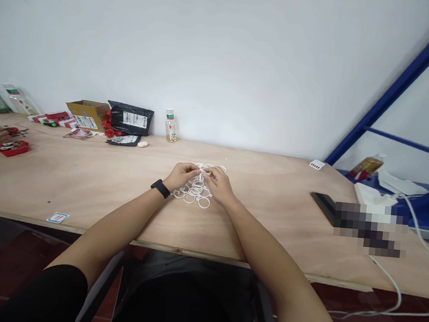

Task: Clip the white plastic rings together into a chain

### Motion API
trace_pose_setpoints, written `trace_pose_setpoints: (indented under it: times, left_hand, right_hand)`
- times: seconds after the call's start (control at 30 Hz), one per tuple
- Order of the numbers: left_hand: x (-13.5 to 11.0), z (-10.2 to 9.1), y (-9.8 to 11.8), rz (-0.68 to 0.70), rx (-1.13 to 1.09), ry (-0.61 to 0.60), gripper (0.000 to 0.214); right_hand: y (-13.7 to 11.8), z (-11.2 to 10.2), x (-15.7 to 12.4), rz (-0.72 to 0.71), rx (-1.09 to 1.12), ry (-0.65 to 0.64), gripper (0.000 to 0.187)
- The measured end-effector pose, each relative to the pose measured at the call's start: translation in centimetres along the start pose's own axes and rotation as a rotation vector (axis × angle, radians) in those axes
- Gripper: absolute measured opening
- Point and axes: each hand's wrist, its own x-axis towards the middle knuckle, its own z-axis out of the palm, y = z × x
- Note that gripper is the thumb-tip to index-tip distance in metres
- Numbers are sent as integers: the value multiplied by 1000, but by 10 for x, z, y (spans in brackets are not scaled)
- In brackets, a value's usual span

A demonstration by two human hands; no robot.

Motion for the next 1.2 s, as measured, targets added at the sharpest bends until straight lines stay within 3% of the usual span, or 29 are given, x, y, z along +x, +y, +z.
trace_pose_setpoints:
  times: [0.33,0.53,0.7,0.8,0.87,0.93,1.03,1.2]
  left_hand:
    - [-5,5,1,107,199,-67,38]
    - [-2,7,-3,76,127,-6,36]
    - [3,7,-12,33,47,-71,35]
    - [8,-2,-15,27,53,23,35]
    - [10,-12,-17,18,194,116,32]
    - [11,-23,-18,32,509,136,26]
    - [9,-36,-20,-43,896,102,24]
    - [4,-39,-23,-198,1113,-12,25]
  right_hand:
    - [12,3,2,145,226,-4,24]
    - [6,10,2,163,309,18,30]
    - [5,12,1,197,176,-2,28]
    - [10,5,2,184,19,67,21]
    - [15,-2,3,154,-104,67,20]
    - [18,-8,4,135,-237,17,20]
    - [20,-13,4,155,-420,-98,17]
    - [12,-7,3,121,-478,-188,16]
